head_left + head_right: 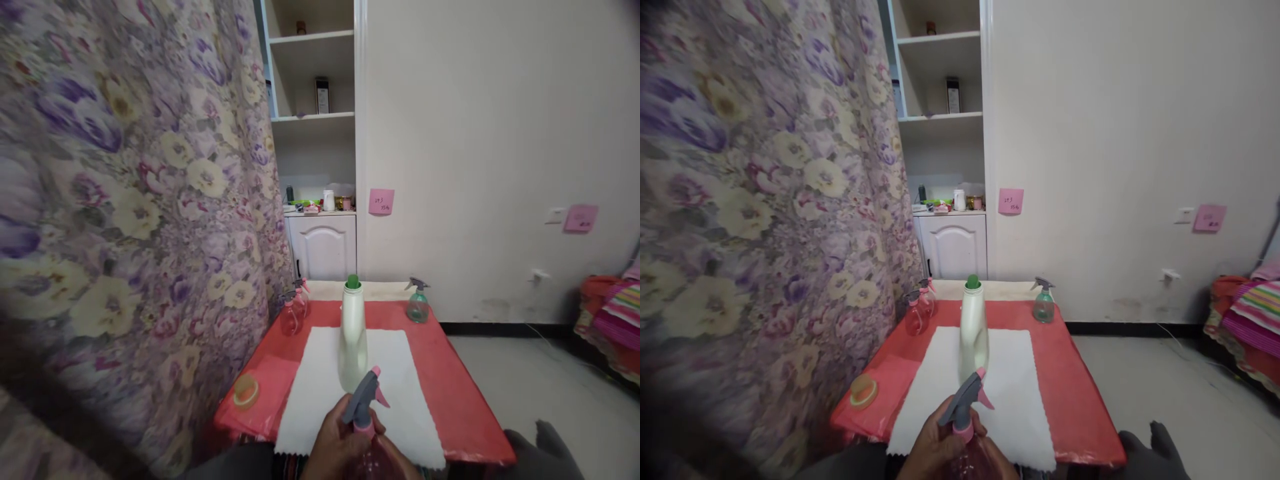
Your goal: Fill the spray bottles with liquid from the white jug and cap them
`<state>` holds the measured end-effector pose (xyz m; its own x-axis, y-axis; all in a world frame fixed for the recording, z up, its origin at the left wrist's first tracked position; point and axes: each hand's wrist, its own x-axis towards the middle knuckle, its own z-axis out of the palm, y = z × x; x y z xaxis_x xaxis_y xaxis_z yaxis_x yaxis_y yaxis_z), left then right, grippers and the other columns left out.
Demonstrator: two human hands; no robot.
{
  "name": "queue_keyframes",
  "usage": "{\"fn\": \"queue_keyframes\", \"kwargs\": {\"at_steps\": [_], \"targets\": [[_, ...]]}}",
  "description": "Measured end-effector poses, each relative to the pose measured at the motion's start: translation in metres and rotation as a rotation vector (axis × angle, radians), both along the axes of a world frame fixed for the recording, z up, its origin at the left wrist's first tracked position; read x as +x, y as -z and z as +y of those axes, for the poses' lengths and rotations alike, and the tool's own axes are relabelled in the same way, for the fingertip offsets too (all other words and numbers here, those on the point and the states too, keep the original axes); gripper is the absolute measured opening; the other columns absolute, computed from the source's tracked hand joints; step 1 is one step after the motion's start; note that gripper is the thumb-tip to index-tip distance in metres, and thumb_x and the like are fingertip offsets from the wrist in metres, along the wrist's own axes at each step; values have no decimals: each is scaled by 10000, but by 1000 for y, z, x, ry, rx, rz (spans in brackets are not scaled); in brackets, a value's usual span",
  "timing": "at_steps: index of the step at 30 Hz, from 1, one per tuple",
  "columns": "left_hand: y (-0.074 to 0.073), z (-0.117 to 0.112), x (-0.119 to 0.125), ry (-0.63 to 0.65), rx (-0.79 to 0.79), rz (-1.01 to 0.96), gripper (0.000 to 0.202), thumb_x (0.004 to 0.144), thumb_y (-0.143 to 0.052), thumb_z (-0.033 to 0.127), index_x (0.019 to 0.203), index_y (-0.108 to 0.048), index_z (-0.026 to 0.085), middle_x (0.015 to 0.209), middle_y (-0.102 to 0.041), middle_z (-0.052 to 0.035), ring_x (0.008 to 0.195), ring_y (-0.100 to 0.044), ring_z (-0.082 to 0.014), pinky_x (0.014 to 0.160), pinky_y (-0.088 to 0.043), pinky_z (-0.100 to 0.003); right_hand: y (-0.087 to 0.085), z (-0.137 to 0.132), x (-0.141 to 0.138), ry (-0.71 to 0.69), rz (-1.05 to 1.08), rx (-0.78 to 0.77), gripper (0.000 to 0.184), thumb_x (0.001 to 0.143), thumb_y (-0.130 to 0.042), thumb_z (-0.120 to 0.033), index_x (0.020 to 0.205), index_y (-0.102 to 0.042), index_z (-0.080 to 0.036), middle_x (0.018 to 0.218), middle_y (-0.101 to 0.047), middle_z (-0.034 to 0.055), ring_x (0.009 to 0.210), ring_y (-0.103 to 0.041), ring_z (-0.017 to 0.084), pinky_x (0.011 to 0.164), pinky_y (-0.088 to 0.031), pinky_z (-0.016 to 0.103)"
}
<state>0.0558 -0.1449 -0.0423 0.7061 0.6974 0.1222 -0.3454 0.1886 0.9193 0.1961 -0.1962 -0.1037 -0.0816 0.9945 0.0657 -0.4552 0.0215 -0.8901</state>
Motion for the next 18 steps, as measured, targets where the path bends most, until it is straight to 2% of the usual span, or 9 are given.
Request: {"fn": "queue_keyframes", "kwargs": {"at_steps": [2, 5, 7, 10, 12, 15, 18], "targets": [[0, 0, -2, 17, 15, -5, 439, 694, -802, 452, 1009, -704, 162, 875, -694, -70, 771, -611, -179, 702, -416, -263, -1, 1, 0, 9, 9, -4, 350, 686, -759, -483, 992, -720, -319, 1054, -705, 33, 1170, -603, 310, 964, -468, 449], [1, 0, -3, 63, -22, -43, 461, 731, -750, 502, 1035, -709, 157, 901, -706, -93, 852, -630, -222, 795, -433, -315, -1, 3, -2, 17, 20, -11, 383, 730, -714, -529, 1036, -708, -298, 1087, -696, 55, 1198, -585, 312, 961, -467, 453], [3, 1, -2, 54, -40, -48, 420, 712, -772, 476, 982, -711, 160, 858, -703, -83, 814, -629, -215, 767, -436, -307, -1, 5, -6, 15, 33, -15, 445, 747, -679, -586, 1050, -704, -262, 1101, -691, 80, 1191, -588, 324, 956, -469, 465], [5, 0, 2, -9, -34, -6, 352, 666, -828, 405, 888, -691, 169, 771, -679, -42, 693, -587, -157, 663, -410, -250, -2, 6, -11, -26, 88, -16, 531, 692, -700, -655, 1014, -714, -232, 1063, -705, 90, 1165, -601, 349, 949, -469, 485], [5, -1, 4, -37, -34, 22, 363, 656, -840, 381, 912, -686, 174, 788, -681, -38, 672, -573, -143, 635, -396, -237, -4, 4, -11, -66, 115, -15, 552, 673, -713, -670, 1015, -715, -236, 1036, -717, 81, 1156, -607, 350, 952, -468, 485], [3, -4, 3, -27, -78, 23, 448, 693, -800, 439, 1032, -688, 168, 909, -709, -90, 785, -624, -204, 700, -428, -281, -12, -2, -6, -97, 104, -9, 571, 714, -679, -676, 1077, -703, -236, 1037, -721, 74, 1143, -619, 320, 965, -466, 463], [0, -7, 3, 14, -114, -2, 467, 716, -761, 501, 1014, -706, 146, 891, -718, -107, 796, -638, -226, 724, -436, -305, -18, -6, -1, -89, 84, -3, 557, 764, -637, -662, 1120, -693, -236, 1040, -720, 73, 1135, -624, 305, 972, -462, 471]]}}
